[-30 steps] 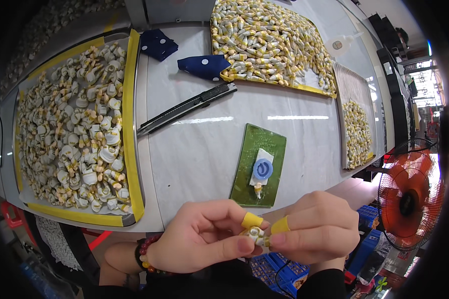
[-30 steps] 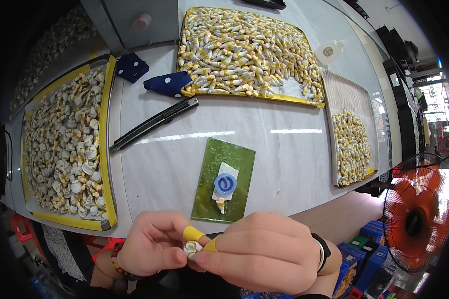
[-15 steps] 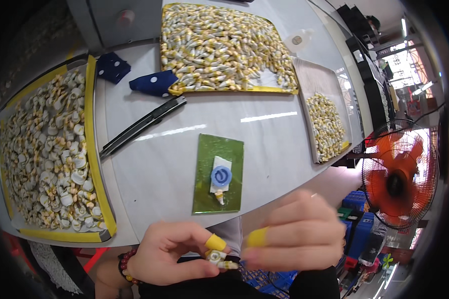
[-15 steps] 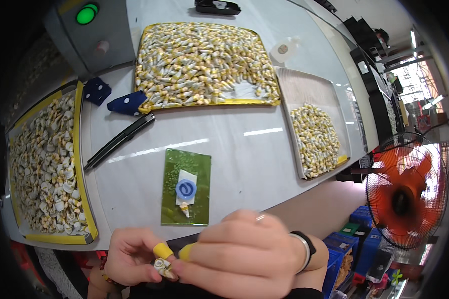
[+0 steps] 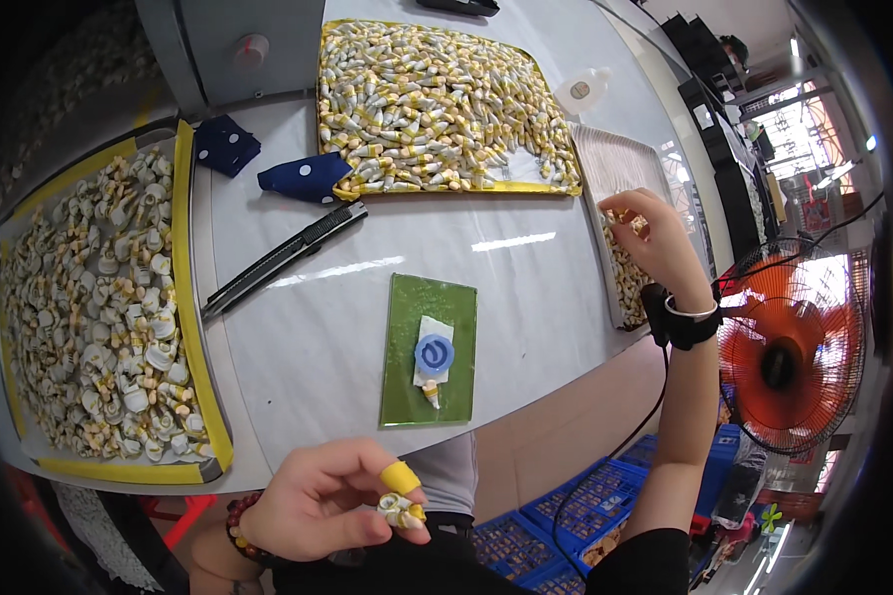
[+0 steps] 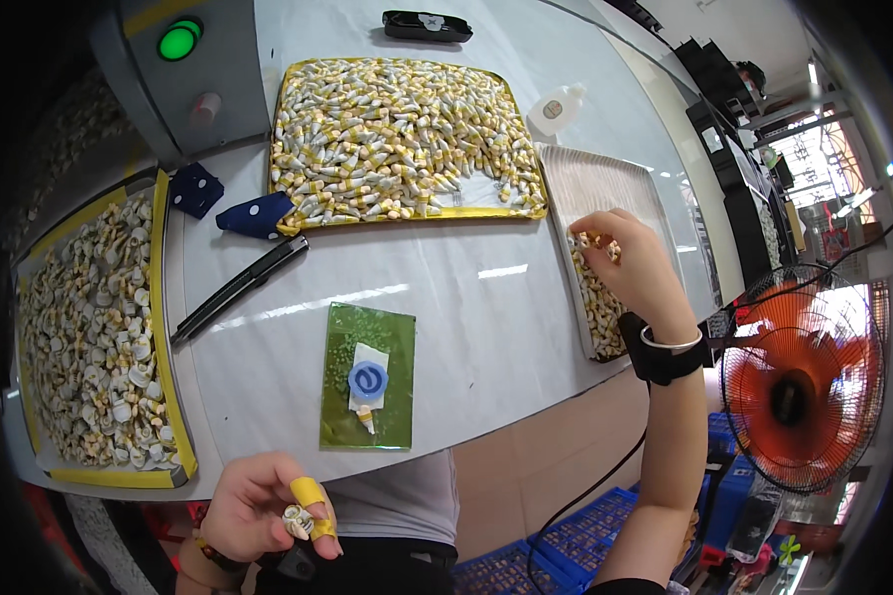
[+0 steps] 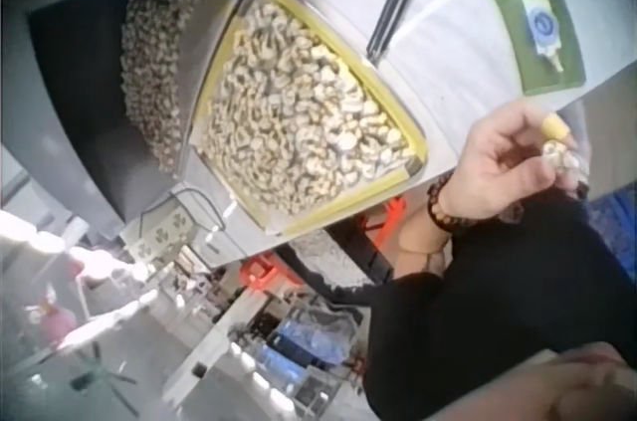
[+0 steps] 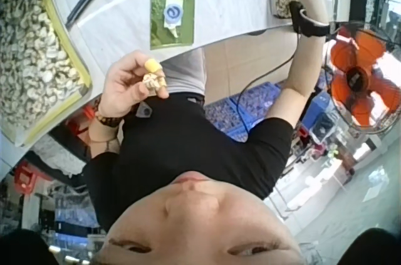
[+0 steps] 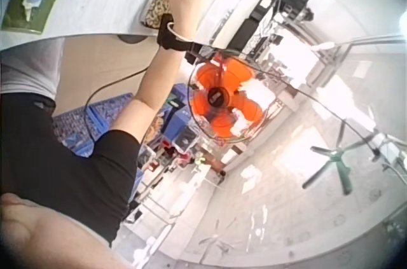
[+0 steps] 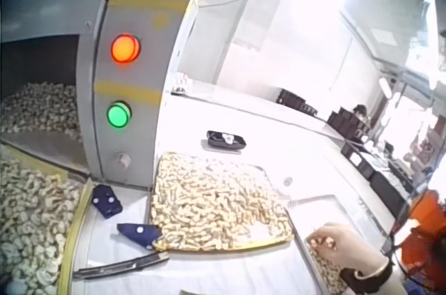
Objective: The person repeatedly picks small white and yellow plastic components from a tray, applies adhesive from a tube, and joins them together by hand. The assembled units are placed into a yellow tray on the left side of the workspace.
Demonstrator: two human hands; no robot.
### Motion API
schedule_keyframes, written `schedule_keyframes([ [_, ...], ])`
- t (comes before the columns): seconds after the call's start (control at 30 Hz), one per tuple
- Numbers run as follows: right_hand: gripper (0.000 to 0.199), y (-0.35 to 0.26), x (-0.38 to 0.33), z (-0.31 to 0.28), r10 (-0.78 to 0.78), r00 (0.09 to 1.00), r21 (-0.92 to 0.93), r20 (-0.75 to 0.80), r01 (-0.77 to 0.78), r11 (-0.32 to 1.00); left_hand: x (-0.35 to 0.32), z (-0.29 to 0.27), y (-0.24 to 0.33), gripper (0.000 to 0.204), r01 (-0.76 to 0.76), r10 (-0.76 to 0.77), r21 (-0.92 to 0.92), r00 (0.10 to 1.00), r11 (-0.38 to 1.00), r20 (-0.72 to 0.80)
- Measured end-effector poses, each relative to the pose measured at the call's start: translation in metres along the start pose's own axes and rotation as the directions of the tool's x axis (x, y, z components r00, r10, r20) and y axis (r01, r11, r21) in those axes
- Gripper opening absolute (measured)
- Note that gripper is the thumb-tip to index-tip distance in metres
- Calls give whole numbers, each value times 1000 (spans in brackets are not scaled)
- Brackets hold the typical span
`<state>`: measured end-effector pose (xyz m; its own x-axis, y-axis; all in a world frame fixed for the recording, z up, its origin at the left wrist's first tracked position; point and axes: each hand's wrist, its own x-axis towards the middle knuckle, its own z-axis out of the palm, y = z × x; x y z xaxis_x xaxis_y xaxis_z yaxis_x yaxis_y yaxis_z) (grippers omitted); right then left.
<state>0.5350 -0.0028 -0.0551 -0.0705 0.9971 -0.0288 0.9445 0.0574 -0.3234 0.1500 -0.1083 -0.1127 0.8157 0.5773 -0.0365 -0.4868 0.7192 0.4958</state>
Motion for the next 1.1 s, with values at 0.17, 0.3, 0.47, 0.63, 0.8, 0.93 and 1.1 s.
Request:
schedule_keyframes([
  [0.17,12,-1,5,0,18,1000,-32,-16,-19,999,-4,-2,1,28,-31,31,-23,999,999,-10],
  [0.3,7,10,3,-2,51,999,-46,-12,-52,998,-5,-3,0,28,-34,33,-36,999,999,-37],
  [0.47,10,9,0,-1,14,999,-27,-42,-15,1000,-7,-5,2,29,-12,11,-29,999,1000,-44],
  [0.63,14,13,1,-1,-24,1000,-90,-20,22,996,-4,-2,3,30,-4,3,-31,999,999,-37],
  [0.8,9,1,5,2,-71,997,-128,-37,66,990,-5,-2,2,31,-25,24,-12,999,1000,-48],
  [0.93,11,14,3,5,-161,983,-228,-90,138,964,-6,-2,3,31,-26,25,-25,999,999,-41],
  [1.1,5,-8,-9,-5,-77,944,-38,-321,69,997,-10,-4,4,31,-53,51,-28,998,998,-47],
])
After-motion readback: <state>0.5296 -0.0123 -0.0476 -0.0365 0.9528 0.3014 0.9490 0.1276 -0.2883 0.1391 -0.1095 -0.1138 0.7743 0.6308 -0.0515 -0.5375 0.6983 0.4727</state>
